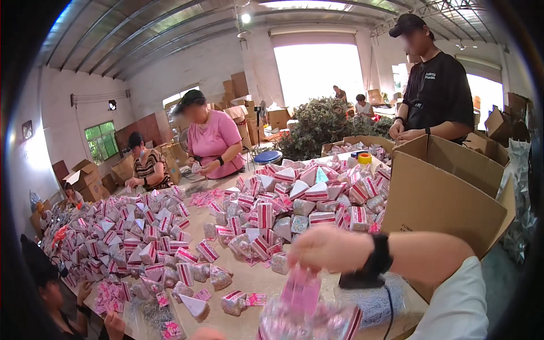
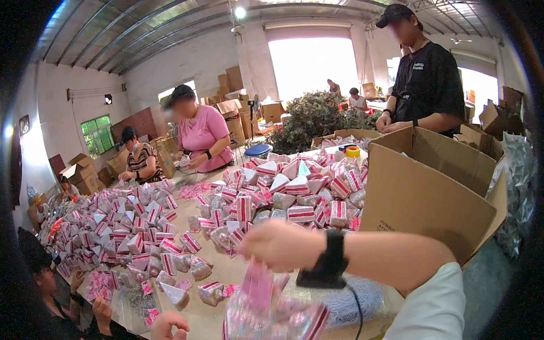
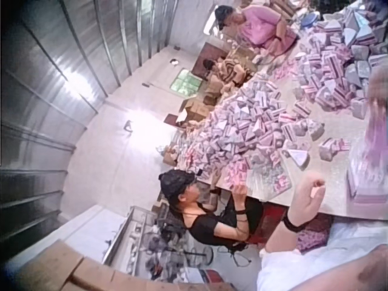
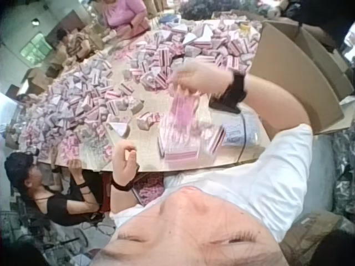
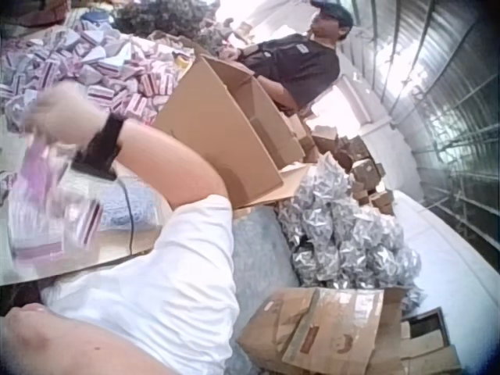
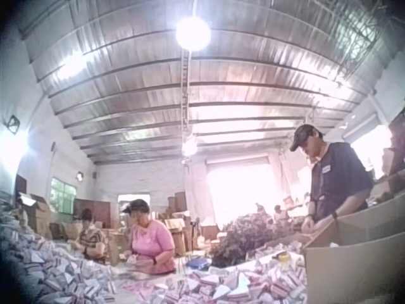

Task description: The recorder is sorting and packaging small plastic products into bags at a large table in a manufacturing facility.

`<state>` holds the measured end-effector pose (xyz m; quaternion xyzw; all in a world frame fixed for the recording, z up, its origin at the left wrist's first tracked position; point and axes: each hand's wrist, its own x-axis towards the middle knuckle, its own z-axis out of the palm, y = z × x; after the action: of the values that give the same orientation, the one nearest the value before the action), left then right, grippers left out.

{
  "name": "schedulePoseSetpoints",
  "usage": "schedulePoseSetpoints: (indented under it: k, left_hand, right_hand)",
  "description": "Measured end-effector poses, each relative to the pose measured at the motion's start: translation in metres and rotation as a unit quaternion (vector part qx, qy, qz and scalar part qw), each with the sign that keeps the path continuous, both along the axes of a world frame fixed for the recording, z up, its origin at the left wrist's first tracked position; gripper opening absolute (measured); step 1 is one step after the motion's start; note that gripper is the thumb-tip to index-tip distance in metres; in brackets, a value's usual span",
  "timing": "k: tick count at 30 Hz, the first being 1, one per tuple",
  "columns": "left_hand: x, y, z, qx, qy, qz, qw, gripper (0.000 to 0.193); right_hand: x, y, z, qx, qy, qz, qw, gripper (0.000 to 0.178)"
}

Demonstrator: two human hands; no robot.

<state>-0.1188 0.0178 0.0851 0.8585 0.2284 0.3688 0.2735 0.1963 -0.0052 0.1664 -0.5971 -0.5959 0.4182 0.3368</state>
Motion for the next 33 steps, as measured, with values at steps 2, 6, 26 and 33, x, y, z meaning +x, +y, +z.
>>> schedulePoseSetpoints:
  k: [2, 6, 26, 33]
  left_hand:
    - [-0.010, 0.002, -0.027, -0.025, 0.048, 0.037, 0.998, 0.016]
    - [-0.022, -0.004, -0.059, -0.068, 0.211, 0.060, 0.973, 0.023]
    - [-0.028, -0.010, -0.152, -0.067, 0.236, 0.138, 0.960, 0.030]
    - [-0.015, -0.008, -0.174, -0.018, 0.207, 0.173, 0.963, 0.028]
  right_hand:
    - [0.038, 0.006, 0.021, 0.183, -0.097, -0.055, 0.977, 0.020]
    - [0.111, 0.009, 0.086, 0.291, -0.104, -0.245, 0.919, 0.017]
    - [0.383, -0.095, 0.119, 0.281, -0.024, -0.700, 0.656, 0.032]
    - [0.376, -0.090, 0.112, 0.179, -0.125, -0.733, 0.645, 0.034]
